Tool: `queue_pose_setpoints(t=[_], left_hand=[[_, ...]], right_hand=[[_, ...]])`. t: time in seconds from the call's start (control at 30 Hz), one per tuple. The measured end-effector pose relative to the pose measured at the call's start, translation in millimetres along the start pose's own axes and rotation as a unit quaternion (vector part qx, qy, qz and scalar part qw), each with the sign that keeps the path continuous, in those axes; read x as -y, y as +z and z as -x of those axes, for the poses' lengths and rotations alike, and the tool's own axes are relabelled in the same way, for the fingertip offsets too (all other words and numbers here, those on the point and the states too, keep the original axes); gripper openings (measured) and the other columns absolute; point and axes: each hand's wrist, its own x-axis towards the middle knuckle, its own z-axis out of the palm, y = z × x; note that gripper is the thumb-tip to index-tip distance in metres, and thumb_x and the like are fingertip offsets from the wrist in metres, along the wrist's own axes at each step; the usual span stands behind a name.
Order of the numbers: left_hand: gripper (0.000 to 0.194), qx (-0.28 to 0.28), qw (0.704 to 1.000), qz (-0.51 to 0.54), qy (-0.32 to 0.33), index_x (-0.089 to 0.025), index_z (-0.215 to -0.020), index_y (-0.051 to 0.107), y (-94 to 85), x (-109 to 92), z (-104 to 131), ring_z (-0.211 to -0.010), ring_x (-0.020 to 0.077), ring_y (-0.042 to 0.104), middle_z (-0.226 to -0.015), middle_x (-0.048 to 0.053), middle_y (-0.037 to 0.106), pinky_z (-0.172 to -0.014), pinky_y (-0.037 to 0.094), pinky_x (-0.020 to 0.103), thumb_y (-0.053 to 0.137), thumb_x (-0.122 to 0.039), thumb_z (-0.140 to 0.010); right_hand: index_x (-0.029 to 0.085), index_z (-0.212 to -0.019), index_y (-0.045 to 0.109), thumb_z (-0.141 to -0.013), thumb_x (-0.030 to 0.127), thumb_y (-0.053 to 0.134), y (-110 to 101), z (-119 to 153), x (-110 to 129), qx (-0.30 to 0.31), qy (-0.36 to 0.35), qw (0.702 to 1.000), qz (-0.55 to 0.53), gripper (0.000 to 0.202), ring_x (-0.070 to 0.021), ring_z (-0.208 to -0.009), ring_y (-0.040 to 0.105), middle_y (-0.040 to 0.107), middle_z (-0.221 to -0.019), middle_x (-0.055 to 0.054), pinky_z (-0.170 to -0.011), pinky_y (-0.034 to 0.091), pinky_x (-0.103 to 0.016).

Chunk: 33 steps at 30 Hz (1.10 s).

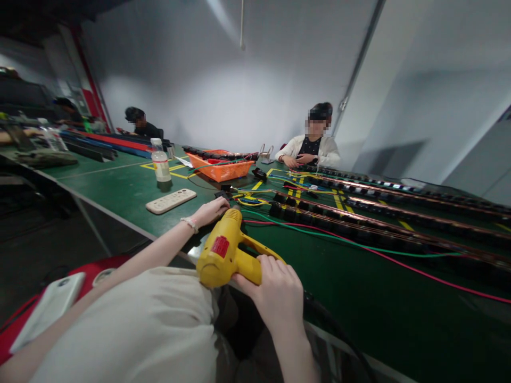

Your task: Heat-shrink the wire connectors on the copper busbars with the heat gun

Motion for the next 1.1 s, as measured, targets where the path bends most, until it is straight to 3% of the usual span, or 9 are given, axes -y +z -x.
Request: queue_pose_setpoints(t=[0.2,0.5,0.77,1.1], left_hand=[[0.017,0.009,1.0,0.007,-0.001,-0.023,-0.097,0.052,4.3,7.0,-1.8,-0.091,0.0175,0.059,-0.099,0.002,0.062,-0.079,0.045,0.028,0.037,-0.028,-0.09],[0.026,0.009,0.996,-0.038,0.078,-0.022,-0.099,0.056,7.1,7.2,-1.4,-0.088,0.0165,0.059,-0.105,0.004,0.058,-0.077,0.047,0.026,0.035,-0.036,-0.092],[0.025,0.014,0.998,-0.028,0.052,-0.022,-0.099,0.054,2.0,3.5,-0.2,-0.09,0.0174,0.06,-0.104,0.003,0.063,-0.077,0.046,0.027,0.033,-0.034,-0.093],[0.024,0.025,0.999,-0.036,0.026,-0.024,-0.101,0.052,-0.6,-0.8,0.2,-0.089,0.0188,0.062,-0.102,0.003,0.064,-0.077,0.047,0.028,0.032,-0.034,-0.093]], right_hand=[[0.019,-0.083,0.059,-0.081,0.069,0.037,-6.4,8.5,-22.1,-0.002,-0.011,1.0,0.018,0.055,-0.0164,-0.068,0.055,0.065,-0.076,-0.002,-0.064,0.033,-0.028],[0.02,-0.084,0.061,-0.081,0.072,0.031,-25.8,23.8,-46.0,0.007,0.025,0.998,0.061,0.06,-0.0161,-0.063,0.056,0.065,-0.075,-0.002,-0.059,0.035,-0.028],[0.021,-0.087,0.06,-0.081,0.073,0.022,-43.8,42.5,-58.7,0.04,0.079,0.988,0.124,0.065,-0.0192,-0.064,0.056,0.063,-0.075,-0.004,-0.056,0.036,-0.03],[0.018,-0.087,0.06,-0.084,0.07,0.024,-41.9,45.2,-53.5,0.022,0.045,0.983,0.174,0.063,-0.018,-0.06,0.054,0.063,-0.074,-0.005,-0.056,0.034,-0.03]])
